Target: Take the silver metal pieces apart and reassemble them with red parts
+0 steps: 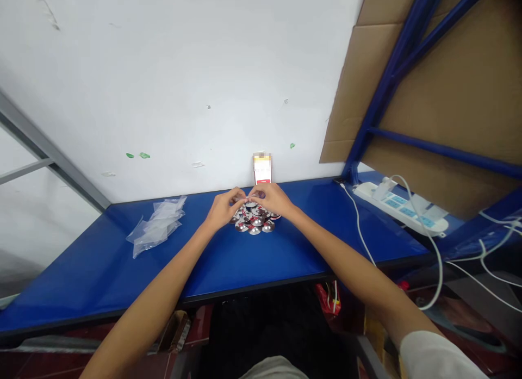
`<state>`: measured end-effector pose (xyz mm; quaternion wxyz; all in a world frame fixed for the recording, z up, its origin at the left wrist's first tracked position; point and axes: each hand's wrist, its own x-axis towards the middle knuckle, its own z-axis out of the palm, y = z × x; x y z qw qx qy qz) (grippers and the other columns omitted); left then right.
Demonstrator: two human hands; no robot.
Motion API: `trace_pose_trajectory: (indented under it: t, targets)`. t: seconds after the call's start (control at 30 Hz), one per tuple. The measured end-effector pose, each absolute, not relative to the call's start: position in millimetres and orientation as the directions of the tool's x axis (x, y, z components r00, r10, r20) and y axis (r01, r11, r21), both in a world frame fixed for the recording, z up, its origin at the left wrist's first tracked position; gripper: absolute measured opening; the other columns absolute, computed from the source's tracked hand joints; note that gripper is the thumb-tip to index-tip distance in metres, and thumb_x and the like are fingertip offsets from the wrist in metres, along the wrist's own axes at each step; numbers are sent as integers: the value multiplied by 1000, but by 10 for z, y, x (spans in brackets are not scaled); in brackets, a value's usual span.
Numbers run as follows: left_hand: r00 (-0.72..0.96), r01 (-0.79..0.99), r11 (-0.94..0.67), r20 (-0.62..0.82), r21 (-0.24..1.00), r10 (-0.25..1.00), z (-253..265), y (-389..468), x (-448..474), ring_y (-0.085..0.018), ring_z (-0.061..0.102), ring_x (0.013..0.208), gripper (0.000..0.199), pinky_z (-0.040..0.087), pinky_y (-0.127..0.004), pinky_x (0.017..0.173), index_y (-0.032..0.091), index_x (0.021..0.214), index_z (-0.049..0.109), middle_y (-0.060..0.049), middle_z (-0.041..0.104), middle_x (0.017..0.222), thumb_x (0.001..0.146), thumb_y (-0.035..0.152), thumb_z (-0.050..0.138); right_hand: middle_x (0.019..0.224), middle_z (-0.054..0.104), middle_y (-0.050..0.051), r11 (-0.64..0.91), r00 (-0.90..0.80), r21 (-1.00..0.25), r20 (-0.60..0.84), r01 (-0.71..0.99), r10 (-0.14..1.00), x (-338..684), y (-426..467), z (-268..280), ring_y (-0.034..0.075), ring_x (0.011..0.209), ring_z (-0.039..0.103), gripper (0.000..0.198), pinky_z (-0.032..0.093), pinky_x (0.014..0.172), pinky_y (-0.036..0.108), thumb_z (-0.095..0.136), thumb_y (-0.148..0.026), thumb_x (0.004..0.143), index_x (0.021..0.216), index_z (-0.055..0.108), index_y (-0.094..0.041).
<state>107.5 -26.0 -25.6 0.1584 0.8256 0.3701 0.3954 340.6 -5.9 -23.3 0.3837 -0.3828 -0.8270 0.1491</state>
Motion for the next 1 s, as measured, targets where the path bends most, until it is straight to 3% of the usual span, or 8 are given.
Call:
trace_pose_trajectory:
  t: [0.37,0.63,0.83,1.0]
  targets:
    - [386,549,-659,544,513,745,-274,-244,1063,-19,72,80,29,50,-29,74,24,103,74,0,79,89,106,50,61,95,82,3,649,-402,-551,512,525,759,3411,-63,-227,18,85,70,6,47,76,28,82,-25,94,99,83,-23]
    - [330,524,-628,543,576,772,-287,-236,1073,-22,76,92,26,55,-32,83,24,111,72,-4,82,102,102,48,66,96,82,3,652,-420,-610,500,450,758,3392,-54,-237,17,83,70,7,49,76,28,80,-28,96,99,83,-23]
    - [238,445,-569,521,692,820,-316,-230,1128,-22,76,88,26,57,-33,83,23,101,77,-5,81,95,95,48,75,97,82,3,640,-389,-653,510,406,767,3364,-80,-197,17,84,71,6,51,78,28,77,-19,93,96,82,-20]
    - [157,332,-484,459,810,875,-362,-198,1162,-20,71,78,27,55,-30,71,20,95,79,-5,79,87,88,46,81,96,82,4,589,-349,-724,481,360,804,3338,-73,-190,18,87,73,12,52,80,28,73,-12,89,94,81,-19]
